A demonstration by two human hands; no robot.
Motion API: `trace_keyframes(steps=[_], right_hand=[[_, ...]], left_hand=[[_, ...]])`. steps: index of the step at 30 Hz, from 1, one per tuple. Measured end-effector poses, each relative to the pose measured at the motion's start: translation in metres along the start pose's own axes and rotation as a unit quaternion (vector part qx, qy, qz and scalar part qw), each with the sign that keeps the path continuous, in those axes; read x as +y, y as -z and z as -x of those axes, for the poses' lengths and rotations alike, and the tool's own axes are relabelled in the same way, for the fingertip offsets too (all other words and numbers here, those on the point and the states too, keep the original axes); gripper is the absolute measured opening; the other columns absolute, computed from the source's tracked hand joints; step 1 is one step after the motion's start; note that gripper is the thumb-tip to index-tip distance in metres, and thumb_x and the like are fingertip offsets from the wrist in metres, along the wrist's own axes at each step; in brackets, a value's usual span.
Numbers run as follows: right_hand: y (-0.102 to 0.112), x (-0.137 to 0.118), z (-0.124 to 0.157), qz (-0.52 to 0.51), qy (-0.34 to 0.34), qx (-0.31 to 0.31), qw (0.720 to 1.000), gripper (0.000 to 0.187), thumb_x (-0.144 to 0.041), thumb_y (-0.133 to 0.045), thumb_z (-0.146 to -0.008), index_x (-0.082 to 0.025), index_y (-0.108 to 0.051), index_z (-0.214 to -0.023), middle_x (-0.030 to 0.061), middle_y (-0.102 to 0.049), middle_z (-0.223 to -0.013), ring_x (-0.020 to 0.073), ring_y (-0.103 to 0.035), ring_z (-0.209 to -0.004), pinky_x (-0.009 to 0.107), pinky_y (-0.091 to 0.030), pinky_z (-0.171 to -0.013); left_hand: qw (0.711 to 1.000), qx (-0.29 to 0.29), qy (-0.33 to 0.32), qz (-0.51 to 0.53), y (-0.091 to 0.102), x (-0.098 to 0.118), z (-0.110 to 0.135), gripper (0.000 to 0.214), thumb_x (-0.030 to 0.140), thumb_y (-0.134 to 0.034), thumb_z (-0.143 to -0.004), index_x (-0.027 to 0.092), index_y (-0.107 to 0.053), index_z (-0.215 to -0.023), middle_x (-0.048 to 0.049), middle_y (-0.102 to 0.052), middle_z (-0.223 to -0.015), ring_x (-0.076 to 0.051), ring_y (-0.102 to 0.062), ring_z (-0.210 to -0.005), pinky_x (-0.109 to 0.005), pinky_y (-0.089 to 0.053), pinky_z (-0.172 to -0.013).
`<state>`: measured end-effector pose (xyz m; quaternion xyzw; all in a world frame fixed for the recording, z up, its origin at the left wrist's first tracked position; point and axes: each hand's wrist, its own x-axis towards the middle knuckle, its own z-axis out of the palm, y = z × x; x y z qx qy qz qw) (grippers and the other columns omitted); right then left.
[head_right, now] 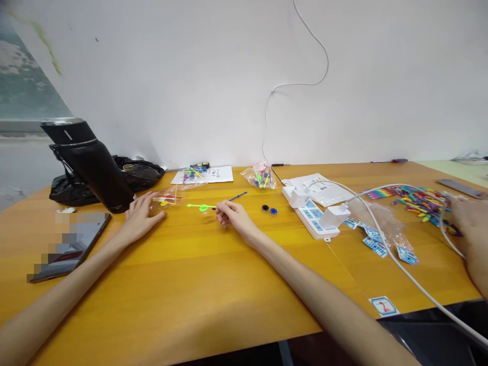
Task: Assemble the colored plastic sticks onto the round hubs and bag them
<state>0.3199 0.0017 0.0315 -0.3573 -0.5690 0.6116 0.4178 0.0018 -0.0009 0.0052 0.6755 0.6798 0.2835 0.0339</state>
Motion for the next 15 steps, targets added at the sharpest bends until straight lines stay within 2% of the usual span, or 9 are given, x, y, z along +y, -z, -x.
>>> trace_keyframes(steps=[2, 6, 11, 15], right_hand=[[0.0, -0.001, 0.0, 0.002, 0.002, 0.011, 1.0, 0.04, -0.055, -0.068, -0.083, -0.018, -0.058, -0.078, -0.0029, -0.055, -0.064, 0.0093, -0.048, -0.057, 0.022, -0.038, -0.057], [0.001, -0.003, 0.0, 0.013, 0.011, 0.027, 0.999, 0.04, -0.056, -0.067, -0.083, -0.018, -0.058, -0.078, -0.0027, -0.055, -0.064, 0.0094, -0.047, -0.057, 0.023, -0.039, -0.057], [0.005, -0.001, -0.002, 0.057, 0.029, 0.055, 0.996, 0.036, -0.05, -0.062, -0.087, -0.018, -0.054, -0.073, -0.0033, -0.054, -0.062, 0.0091, -0.047, -0.056, 0.023, -0.038, -0.056], [0.006, 0.004, -0.002, 0.124, 0.035, 0.06, 0.99, 0.033, -0.046, -0.058, -0.089, -0.019, -0.052, -0.07, -0.0041, -0.052, -0.059, 0.0097, -0.046, -0.053, 0.022, -0.034, -0.051]], left_hand=[[1.0, -0.019, 0.0, -0.02, 0.0, -0.001, 0.001, 0.061, 0.046, -0.05, -0.091, 0.026, -0.042, -0.148, -0.0145, -0.04, -0.158, -0.043, -0.031, -0.143, -0.062, -0.026, -0.113], [0.998, -0.029, -0.024, -0.043, 0.0, 0.008, 0.004, 0.053, 0.047, -0.05, -0.091, 0.026, -0.049, -0.14, -0.015, -0.05, -0.148, -0.043, -0.037, -0.137, -0.062, -0.029, -0.108], [0.994, -0.037, -0.071, -0.07, 0.005, 0.023, 0.008, 0.041, 0.053, -0.06, -0.082, 0.024, -0.059, -0.111, -0.0116, -0.058, -0.127, -0.039, -0.049, -0.122, -0.055, -0.033, -0.102], [0.989, -0.082, -0.12, -0.031, 0.009, 0.031, 0.011, 0.036, 0.053, -0.064, -0.079, 0.024, -0.05, -0.093, -0.0103, -0.058, -0.136, -0.038, -0.047, -0.127, -0.053, -0.031, -0.104]])
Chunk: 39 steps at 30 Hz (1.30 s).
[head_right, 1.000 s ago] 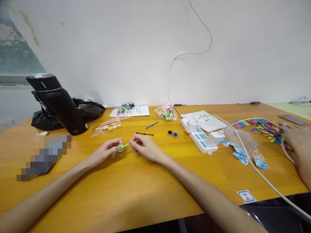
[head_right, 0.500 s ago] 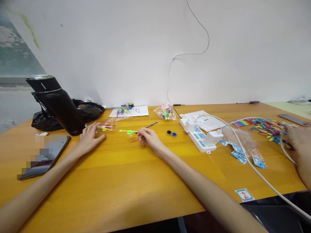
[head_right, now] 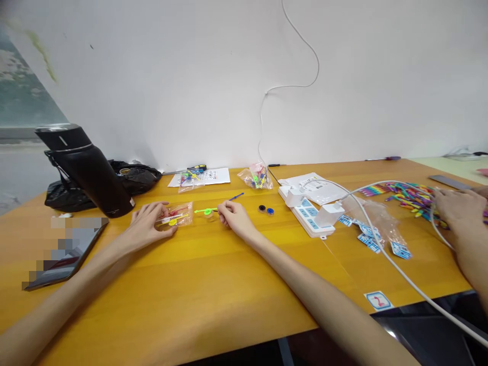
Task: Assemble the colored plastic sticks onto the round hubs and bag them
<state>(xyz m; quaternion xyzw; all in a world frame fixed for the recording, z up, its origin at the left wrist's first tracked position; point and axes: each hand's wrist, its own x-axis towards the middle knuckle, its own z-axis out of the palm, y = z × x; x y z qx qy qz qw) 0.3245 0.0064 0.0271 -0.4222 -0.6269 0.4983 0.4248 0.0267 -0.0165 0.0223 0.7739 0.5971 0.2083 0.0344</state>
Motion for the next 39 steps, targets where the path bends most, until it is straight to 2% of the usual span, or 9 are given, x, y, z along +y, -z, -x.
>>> trace_keyframes(steps=[2, 5, 9, 15, 19, 24, 32, 35, 39], right_hand=[[-0.001, 0.001, 0.001, 0.021, 0.005, -0.009, 1.0, 0.033, -0.045, -0.056, -0.09, -0.019, -0.052, -0.07, -0.0043, -0.052, -0.059, 0.0097, -0.046, -0.053, 0.022, -0.033, -0.051], [-0.002, 0.002, 0.002, 0.038, 0.017, -0.022, 0.999, 0.034, -0.044, -0.055, -0.091, -0.019, -0.05, -0.069, -0.0045, -0.052, -0.059, 0.009, -0.044, -0.051, 0.022, -0.032, -0.051], [-0.001, 0.001, 0.002, 0.051, 0.025, -0.027, 0.998, 0.035, -0.044, -0.054, -0.092, -0.019, -0.05, -0.068, -0.0044, -0.052, -0.059, 0.0093, -0.044, -0.051, 0.023, -0.031, -0.052], [-0.002, -0.007, 0.005, 0.043, 0.075, -0.04, 0.995, 0.036, -0.045, -0.054, -0.095, -0.019, -0.05, -0.07, -0.0042, -0.051, -0.06, 0.0105, -0.045, -0.055, 0.025, -0.035, -0.059], [-0.007, -0.015, 0.013, 0.042, 0.089, -0.08, 0.992, 0.034, -0.045, -0.055, -0.096, -0.019, -0.052, -0.075, -0.0039, -0.051, -0.065, 0.0111, -0.047, -0.06, 0.025, -0.036, -0.062], [-0.012, -0.021, 0.02, 0.073, 0.086, -0.101, 0.988, 0.032, -0.045, -0.055, -0.098, -0.019, -0.055, -0.08, -0.0029, -0.054, -0.069, 0.012, -0.05, -0.064, 0.025, -0.037, -0.064], [-0.019, -0.016, 0.023, 0.072, 0.071, -0.161, 0.982, 0.034, -0.05, -0.055, -0.097, -0.019, -0.058, -0.085, -0.0018, -0.057, -0.07, 0.0133, -0.053, -0.066, 0.026, -0.041, -0.068], [-0.021, -0.015, 0.024, 0.064, 0.064, -0.161, 0.983, 0.036, -0.048, -0.054, -0.098, -0.018, -0.058, -0.078, -0.0019, -0.058, -0.068, 0.0122, -0.052, -0.062, 0.025, -0.039, -0.065], [-0.022, -0.016, 0.026, 0.067, 0.017, -0.174, 0.982, 0.042, -0.047, -0.058, -0.096, -0.017, -0.059, -0.067, -0.0016, -0.059, -0.058, 0.0101, -0.045, -0.051, 0.025, -0.034, -0.056]], left_hand=[[0.999, -0.029, -0.012, 0.03, 0.001, 0.003, 0.001, 0.039, 0.054, -0.065, -0.078, 0.024, -0.044, -0.088, -0.0109, -0.058, -0.139, -0.037, -0.048, -0.128, -0.052, -0.03, -0.105], [0.996, -0.056, -0.01, 0.066, 0.002, 0.005, 0.002, 0.044, 0.054, -0.069, -0.076, 0.025, -0.039, -0.09, -0.0101, -0.064, -0.132, -0.036, -0.054, -0.12, -0.051, -0.033, -0.102], [0.995, -0.038, -0.011, 0.097, 0.002, 0.006, 0.003, 0.05, 0.052, -0.072, -0.075, 0.025, -0.045, -0.108, -0.0091, -0.065, -0.126, -0.035, -0.056, -0.121, -0.053, -0.035, -0.105], [0.976, -0.026, -0.022, 0.213, -0.001, 0.011, 0.004, 0.069, 0.047, -0.074, -0.078, 0.025, -0.043, -0.136, -0.0146, -0.057, -0.137, -0.034, -0.055, -0.131, -0.053, -0.043, -0.109], [0.959, -0.031, -0.025, 0.281, -0.002, 0.023, 0.009, 0.07, 0.044, -0.075, -0.079, 0.026, -0.045, -0.139, -0.0143, -0.056, -0.138, -0.033, -0.055, -0.133, -0.053, -0.047, -0.108], [0.935, -0.051, -0.028, 0.349, -0.001, 0.04, 0.015, 0.068, 0.038, -0.076, -0.08, 0.025, -0.046, -0.139, -0.0158, -0.056, -0.139, -0.031, -0.061, -0.126, -0.055, -0.048, -0.108], [0.955, -0.069, -0.075, 0.278, -0.001, 0.05, 0.02, 0.064, 0.039, -0.072, -0.085, 0.029, -0.042, -0.142, -0.0118, -0.056, -0.139, -0.028, -0.055, -0.131, -0.047, -0.045, -0.111], [0.958, -0.071, -0.09, 0.263, -0.002, 0.053, 0.022, 0.065, 0.04, -0.071, -0.086, 0.029, -0.041, -0.143, -0.0119, -0.054, -0.141, -0.029, -0.054, -0.13, -0.047, -0.044, -0.112], [0.963, -0.067, -0.11, 0.235, -0.003, 0.056, 0.024, 0.066, 0.04, -0.069, -0.087, 0.028, -0.04, -0.145, -0.0125, -0.054, -0.14, -0.031, -0.053, -0.13, -0.049, -0.042, -0.111]])
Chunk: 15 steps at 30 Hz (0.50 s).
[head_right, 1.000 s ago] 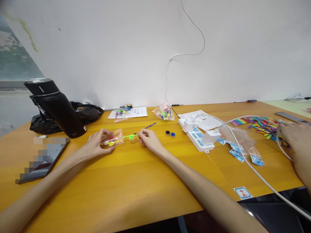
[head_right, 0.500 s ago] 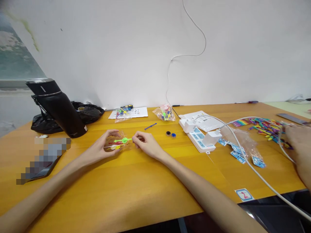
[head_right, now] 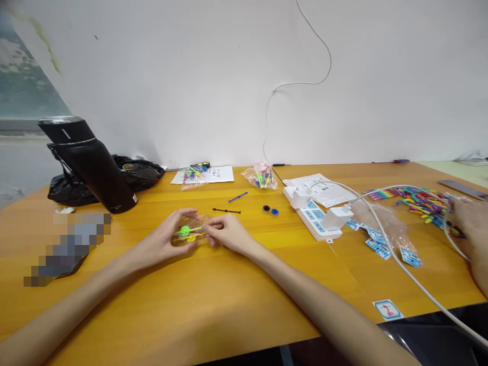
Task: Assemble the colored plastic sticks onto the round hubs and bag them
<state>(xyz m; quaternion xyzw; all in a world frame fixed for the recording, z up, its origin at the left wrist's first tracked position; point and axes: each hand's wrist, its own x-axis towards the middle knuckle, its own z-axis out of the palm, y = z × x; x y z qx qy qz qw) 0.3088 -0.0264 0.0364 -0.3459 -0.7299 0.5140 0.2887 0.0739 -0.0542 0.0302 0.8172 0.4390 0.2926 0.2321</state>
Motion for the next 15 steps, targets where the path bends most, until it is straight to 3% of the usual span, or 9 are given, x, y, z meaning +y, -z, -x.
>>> trace_keyframes(steps=[6, 11, 15], right_hand=[[-0.002, 0.007, -0.002, 0.001, -0.02, 0.007, 1.0, 0.035, -0.05, -0.069, -0.088, -0.015, -0.074, -0.081, -0.0001, -0.062, -0.057, 0.0116, -0.05, -0.052, 0.026, -0.035, -0.056], [-0.007, 0.013, -0.003, -0.007, -0.023, 0.014, 1.0, 0.033, -0.047, -0.077, -0.082, -0.015, -0.074, -0.086, 0.0004, -0.064, -0.061, 0.0127, -0.055, -0.056, 0.025, -0.039, -0.057], [-0.006, 0.009, -0.003, -0.023, -0.007, 0.012, 1.0, 0.035, -0.049, -0.066, -0.091, -0.015, -0.072, -0.087, -0.0007, -0.062, -0.062, 0.0109, -0.051, -0.055, 0.023, -0.037, -0.055]], left_hand=[[0.999, 0.002, -0.02, -0.035, 0.0, 0.002, 0.001, 0.066, 0.038, -0.07, -0.085, 0.029, -0.043, -0.145, -0.0108, -0.056, -0.138, -0.032, -0.052, -0.13, -0.046, -0.042, -0.11], [0.998, 0.001, -0.044, -0.055, 0.0, 0.004, 0.001, 0.065, 0.034, -0.073, -0.083, 0.028, -0.046, -0.142, -0.0115, -0.056, -0.138, -0.033, -0.051, -0.128, -0.046, -0.042, -0.108], [0.994, 0.011, -0.06, -0.087, 0.003, 0.0, -0.003, 0.064, 0.039, -0.07, -0.088, 0.029, -0.042, -0.145, -0.0101, -0.053, -0.143, -0.031, -0.048, -0.132, -0.044, -0.041, -0.109]])
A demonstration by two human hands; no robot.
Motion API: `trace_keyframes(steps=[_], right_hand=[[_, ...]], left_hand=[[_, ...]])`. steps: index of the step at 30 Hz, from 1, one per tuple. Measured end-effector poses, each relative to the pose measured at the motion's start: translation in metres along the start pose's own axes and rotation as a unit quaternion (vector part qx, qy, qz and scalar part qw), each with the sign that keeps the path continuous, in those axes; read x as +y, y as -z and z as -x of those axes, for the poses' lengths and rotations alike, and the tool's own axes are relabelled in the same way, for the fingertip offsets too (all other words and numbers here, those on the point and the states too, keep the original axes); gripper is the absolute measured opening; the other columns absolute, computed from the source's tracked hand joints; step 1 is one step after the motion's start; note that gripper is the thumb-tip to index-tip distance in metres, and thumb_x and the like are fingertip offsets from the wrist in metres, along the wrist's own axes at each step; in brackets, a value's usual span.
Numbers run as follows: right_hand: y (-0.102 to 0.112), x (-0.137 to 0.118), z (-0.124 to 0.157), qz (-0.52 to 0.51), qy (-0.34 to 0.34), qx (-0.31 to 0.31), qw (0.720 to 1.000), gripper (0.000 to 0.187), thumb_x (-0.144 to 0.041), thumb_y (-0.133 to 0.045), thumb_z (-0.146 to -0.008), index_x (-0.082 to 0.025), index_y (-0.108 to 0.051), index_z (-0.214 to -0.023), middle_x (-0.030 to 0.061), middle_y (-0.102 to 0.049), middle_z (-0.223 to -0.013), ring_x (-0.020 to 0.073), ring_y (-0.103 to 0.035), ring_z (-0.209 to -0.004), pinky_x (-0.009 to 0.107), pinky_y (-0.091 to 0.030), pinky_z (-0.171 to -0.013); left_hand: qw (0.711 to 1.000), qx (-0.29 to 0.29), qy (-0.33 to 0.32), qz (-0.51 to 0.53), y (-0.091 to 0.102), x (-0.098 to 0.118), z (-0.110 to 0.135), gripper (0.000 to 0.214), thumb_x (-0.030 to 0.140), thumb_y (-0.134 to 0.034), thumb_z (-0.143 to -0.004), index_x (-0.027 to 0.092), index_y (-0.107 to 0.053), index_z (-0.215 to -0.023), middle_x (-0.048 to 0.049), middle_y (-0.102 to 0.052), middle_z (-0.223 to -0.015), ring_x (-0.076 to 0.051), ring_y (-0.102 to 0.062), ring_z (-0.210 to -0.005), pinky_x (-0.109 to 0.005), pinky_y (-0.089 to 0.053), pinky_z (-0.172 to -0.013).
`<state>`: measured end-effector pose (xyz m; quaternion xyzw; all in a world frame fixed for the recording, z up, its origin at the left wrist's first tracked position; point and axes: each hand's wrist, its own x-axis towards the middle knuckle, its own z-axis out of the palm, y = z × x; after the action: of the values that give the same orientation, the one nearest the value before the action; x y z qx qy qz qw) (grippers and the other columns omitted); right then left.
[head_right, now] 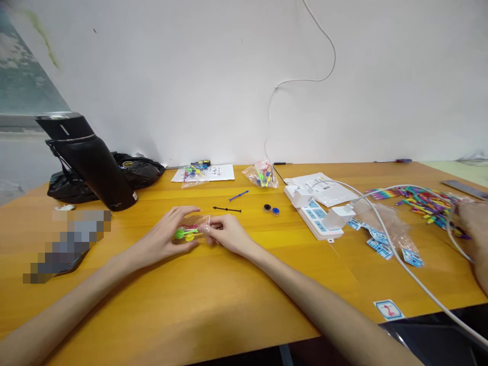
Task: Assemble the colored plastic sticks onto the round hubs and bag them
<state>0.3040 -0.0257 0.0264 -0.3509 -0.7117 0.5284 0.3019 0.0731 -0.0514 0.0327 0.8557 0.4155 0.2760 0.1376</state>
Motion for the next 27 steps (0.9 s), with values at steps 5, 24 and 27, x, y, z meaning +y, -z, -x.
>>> trace_keyframes(steps=[5, 24, 27], right_hand=[[0.009, -0.002, -0.004, -0.013, 0.002, 0.055, 0.998, 0.036, -0.05, -0.057, -0.095, -0.016, -0.069, -0.095, -0.0016, -0.06, -0.064, 0.0095, -0.047, -0.052, 0.022, -0.034, -0.05], [0.013, 0.006, -0.002, 0.2, 0.047, 0.068, 0.976, 0.023, -0.026, -0.048, -0.098, -0.019, -0.07, -0.104, 0.0018, -0.07, -0.075, 0.0159, -0.064, -0.068, 0.026, -0.047, -0.068], [0.025, 0.009, -0.005, 0.329, 0.101, 0.146, 0.928, 0.022, -0.02, -0.048, -0.097, -0.02, -0.07, -0.1, 0.0063, -0.071, -0.099, 0.0191, -0.064, -0.09, 0.031, -0.047, -0.084]], left_hand=[[0.995, 0.046, 0.003, -0.093, 0.003, -0.02, -0.004, 0.046, 0.042, -0.061, -0.097, 0.031, -0.051, -0.141, -0.007, -0.054, -0.145, -0.029, -0.046, -0.132, -0.045, -0.038, -0.109], [0.968, 0.089, 0.165, -0.168, 0.012, -0.078, 0.002, 0.06, 0.038, -0.043, -0.1, 0.025, -0.035, -0.158, -0.009, -0.037, -0.164, -0.032, -0.031, -0.152, -0.055, -0.031, -0.119], [0.953, 0.058, 0.223, -0.199, 0.011, -0.077, 0.003, 0.062, 0.042, -0.037, -0.102, 0.031, -0.026, -0.161, -0.0069, -0.026, -0.169, -0.036, -0.024, -0.154, -0.063, -0.03, -0.115]])
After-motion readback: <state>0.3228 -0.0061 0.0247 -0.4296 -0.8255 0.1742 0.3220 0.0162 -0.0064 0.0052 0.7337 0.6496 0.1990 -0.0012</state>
